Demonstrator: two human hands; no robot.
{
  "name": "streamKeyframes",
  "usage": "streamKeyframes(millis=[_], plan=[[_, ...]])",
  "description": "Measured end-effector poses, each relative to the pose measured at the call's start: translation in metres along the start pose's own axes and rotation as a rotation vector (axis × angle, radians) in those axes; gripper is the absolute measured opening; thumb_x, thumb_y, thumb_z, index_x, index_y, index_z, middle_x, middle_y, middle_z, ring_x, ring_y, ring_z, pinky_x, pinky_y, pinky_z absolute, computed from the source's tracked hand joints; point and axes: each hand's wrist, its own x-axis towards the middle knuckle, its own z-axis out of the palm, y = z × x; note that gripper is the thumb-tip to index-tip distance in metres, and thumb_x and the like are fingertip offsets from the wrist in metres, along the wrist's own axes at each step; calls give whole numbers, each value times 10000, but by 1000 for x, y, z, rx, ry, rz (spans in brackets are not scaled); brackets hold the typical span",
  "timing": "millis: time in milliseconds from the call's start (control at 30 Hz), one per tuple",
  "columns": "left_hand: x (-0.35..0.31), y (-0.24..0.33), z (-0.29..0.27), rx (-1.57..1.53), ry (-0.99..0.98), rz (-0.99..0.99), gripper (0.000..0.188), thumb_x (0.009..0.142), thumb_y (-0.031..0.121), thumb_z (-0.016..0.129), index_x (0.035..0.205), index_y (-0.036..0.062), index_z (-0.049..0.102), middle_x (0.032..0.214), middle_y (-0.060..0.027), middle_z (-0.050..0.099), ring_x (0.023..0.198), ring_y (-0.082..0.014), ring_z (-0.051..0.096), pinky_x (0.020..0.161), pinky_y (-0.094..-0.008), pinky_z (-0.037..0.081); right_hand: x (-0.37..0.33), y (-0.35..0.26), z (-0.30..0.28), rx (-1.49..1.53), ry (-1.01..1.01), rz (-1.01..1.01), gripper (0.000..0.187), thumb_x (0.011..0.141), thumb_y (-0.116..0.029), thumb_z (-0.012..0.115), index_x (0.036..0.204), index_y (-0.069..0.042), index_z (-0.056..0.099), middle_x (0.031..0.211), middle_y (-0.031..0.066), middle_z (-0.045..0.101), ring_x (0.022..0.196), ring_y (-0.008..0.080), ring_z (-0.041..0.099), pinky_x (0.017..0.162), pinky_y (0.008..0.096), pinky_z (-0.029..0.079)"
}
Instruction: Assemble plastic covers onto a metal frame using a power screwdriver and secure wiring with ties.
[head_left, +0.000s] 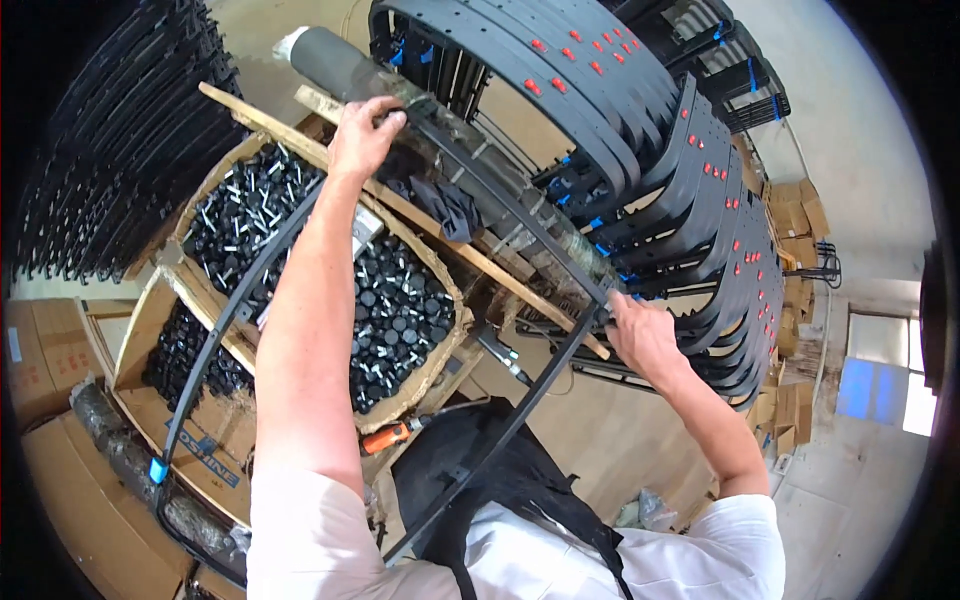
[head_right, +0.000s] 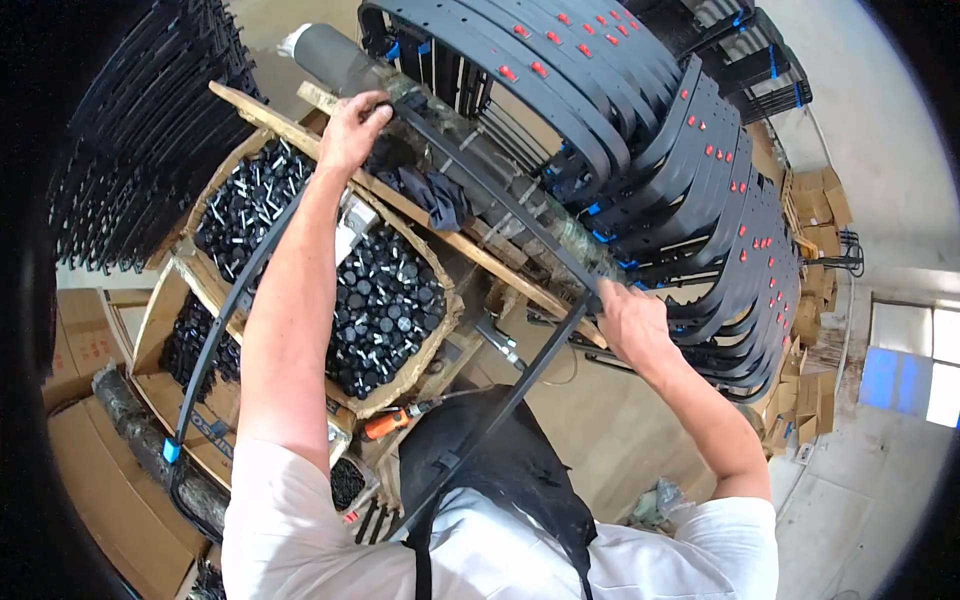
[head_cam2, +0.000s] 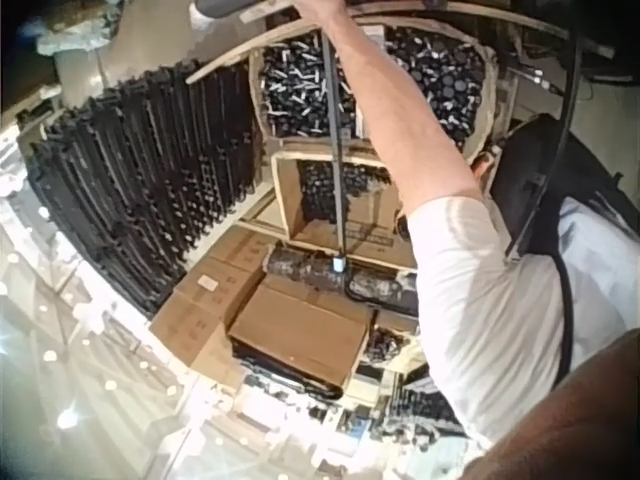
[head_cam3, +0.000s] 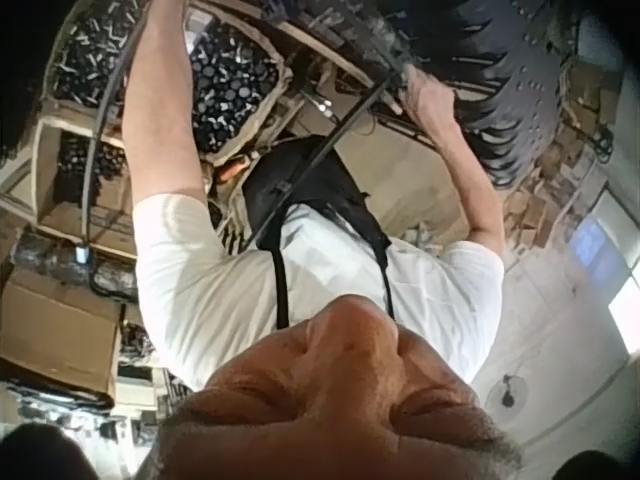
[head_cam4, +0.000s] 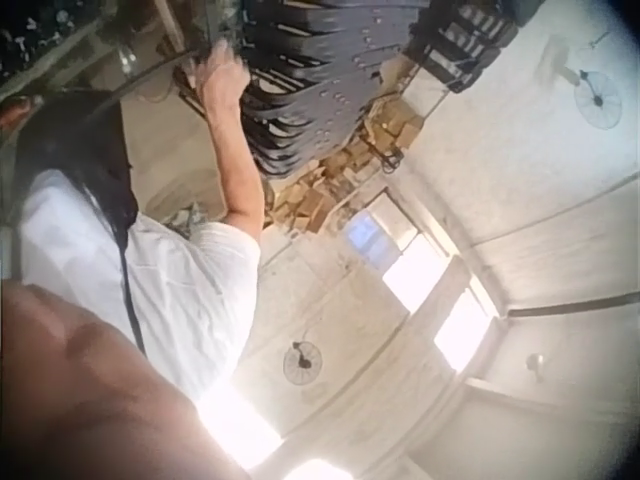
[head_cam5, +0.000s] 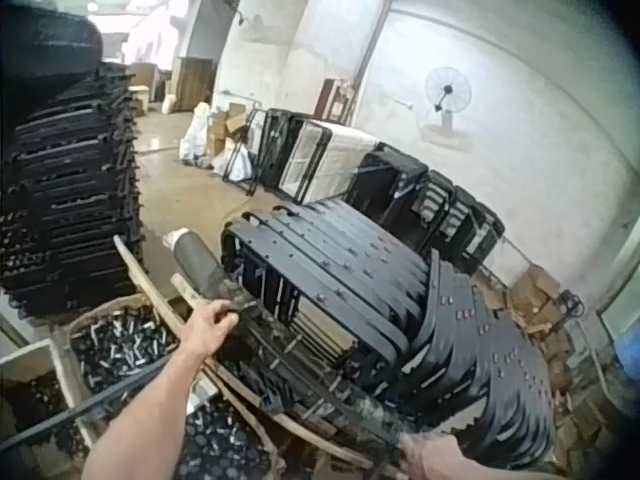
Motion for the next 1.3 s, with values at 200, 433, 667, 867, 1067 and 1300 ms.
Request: streamKeyframes(millis=[200,433,667,867,1067,1300], plan=[[4,-15,8,-70,30,100,363,1061,257,572,1395,154,670,1336,-113,701,1269,-285,646,1118,-383,459,-4,-6,3,56,-40,52,157,850,-167,683,985,-88,671,789,110,754,815,285,777,658,456,596],[-1,29,9,158,-52,-40,472,944,534,697,1344,284,701,1389,-75,639,1306,-273,616,1063,-419,499,-8,-3,0,2,-200,106,331,938,-361,694,968,-31,681,786,171,745,754,357,757,653,489,596],[-5,11,2,50,-25,144,693,981,309,665,1610,179,406,1379,-225,662,1263,-428,635,1077,-481,505,0,2,17,27,-195,120,446,948,-426,706,963,13,627,864,212,739,762,384,749,670,483,601],[4,50,-14,334,65,76,1042,846,556,786,1634,96,283,1325,-248,672,1223,-428,656,1055,-517,518,7,2,22,-22,-235,85,366,932,-400,718,850,-46,677,765,180,709,702,366,739,607,474,586],[12,-9,-138,480,536,-286,538,1014,334,653,1468,68,541,1330,-229,668,1189,-371,676,1011,-483,543,5,2,20,19,-144,22,334,958,-356,677,813,-55,697,679,171,693,652,370,728,594,488,576],[8,63,-24,635,73,200,804,879,561,783,1450,60,519,1304,-195,658,1172,-378,671,1002,-489,548,5,6,30,49,-154,114,401,975,-373,649,773,-26,651,662,214,701,629,386,727,593,475,587]])
